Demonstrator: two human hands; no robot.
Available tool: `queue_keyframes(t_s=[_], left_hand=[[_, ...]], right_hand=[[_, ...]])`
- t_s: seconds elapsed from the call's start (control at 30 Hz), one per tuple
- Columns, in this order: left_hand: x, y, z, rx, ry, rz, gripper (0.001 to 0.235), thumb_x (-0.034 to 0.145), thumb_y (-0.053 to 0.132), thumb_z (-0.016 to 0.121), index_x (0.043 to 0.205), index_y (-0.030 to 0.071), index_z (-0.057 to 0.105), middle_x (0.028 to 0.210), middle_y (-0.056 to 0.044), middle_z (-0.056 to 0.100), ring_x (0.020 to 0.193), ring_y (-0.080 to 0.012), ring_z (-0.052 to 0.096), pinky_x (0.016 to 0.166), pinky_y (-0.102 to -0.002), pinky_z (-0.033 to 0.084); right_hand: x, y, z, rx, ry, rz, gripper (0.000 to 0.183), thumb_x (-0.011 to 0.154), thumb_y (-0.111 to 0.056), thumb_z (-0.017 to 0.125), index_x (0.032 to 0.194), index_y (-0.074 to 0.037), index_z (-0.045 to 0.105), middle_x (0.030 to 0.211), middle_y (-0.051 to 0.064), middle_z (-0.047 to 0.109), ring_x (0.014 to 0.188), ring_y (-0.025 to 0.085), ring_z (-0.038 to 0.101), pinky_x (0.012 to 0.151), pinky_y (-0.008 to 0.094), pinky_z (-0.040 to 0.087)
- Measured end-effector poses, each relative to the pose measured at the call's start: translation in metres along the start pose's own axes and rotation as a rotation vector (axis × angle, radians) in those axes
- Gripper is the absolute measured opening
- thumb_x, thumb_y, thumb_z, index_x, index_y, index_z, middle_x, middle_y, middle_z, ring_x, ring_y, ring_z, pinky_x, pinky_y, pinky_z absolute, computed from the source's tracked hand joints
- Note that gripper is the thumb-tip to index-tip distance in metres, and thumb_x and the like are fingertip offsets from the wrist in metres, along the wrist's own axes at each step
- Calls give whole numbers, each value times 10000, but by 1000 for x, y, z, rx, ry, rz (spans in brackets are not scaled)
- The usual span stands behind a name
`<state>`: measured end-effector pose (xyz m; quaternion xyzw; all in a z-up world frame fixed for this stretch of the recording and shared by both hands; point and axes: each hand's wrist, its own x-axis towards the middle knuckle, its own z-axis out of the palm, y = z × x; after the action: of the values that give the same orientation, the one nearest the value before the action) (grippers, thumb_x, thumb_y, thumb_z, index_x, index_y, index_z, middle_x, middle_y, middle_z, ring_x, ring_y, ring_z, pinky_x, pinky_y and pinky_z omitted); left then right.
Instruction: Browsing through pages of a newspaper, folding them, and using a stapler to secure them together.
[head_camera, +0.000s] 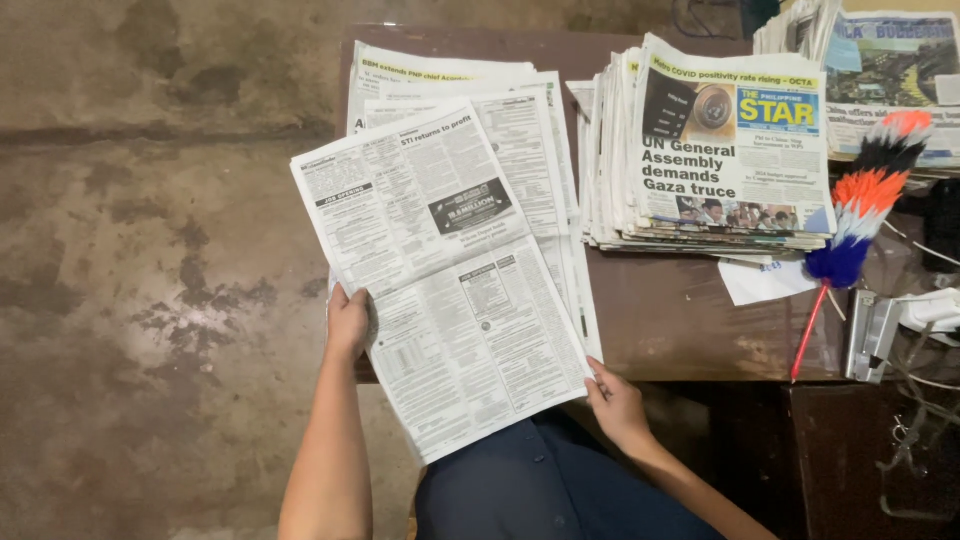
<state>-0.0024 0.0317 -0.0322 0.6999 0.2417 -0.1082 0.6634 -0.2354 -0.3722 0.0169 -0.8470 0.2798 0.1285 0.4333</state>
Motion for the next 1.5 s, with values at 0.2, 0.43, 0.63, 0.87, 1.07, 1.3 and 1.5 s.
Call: queue_keyframes(t_s=[0.2,0.43,0.63,0.87,1.07,1.3,1.5], left_hand=[[-20,31,-2,35,-47,7,539,915,35,654,1415,15,453,1270,-192,664,1081,-273,683,901,-344,563],[-10,35,-51,220,-19,143,505,918,11,633,1387,-30,449,1199,-221,650,993,-288,676,864,-356,554],[-14,40,-113,246,25,123,479,934,-16,626,1373,-55,440,1158,-242,655,927,-296,677,773,-357,568],[-42,54,-167,253,91,197,527,977,51,703,1431,-18,444,1264,-338,597,1194,-417,570,979,-596,478],[-42,68,-165,340,127,141,538,970,123,746,1421,9,477,1216,-360,619,1175,-450,597,921,-602,506],[-47,66,-186,273,123,181,494,979,58,719,1398,-22,470,1220,-345,618,1147,-424,600,913,-589,500],[-65,77,-195,316,150,154,490,960,41,730,1370,-51,478,1222,-379,609,1159,-450,595,896,-592,498]], right_hand=[[1,-5,1,-29,-73,-9,484,938,-102,629,1420,-70,588,969,103,780,696,163,730,629,247,608],[12,18,12,-331,109,-345,434,926,-232,679,1290,-10,599,1209,148,611,1065,266,619,882,359,558],[9,11,23,-35,70,36,538,843,-95,769,1292,35,503,1022,147,598,820,222,672,725,326,618],[4,-23,25,-62,199,-110,352,838,-150,751,1156,-72,623,1078,180,726,1080,374,707,884,450,572],[32,-14,94,-763,-37,-1327,529,838,-277,757,1315,-109,605,1431,225,531,1359,440,484,1054,583,427],[36,-29,70,-735,-173,-1308,252,984,-304,625,1131,-121,715,1243,204,676,1257,443,596,983,538,516],[33,-37,50,-690,-271,-1226,210,990,-192,542,1028,-133,740,1061,89,727,1134,299,656,994,483,467]])
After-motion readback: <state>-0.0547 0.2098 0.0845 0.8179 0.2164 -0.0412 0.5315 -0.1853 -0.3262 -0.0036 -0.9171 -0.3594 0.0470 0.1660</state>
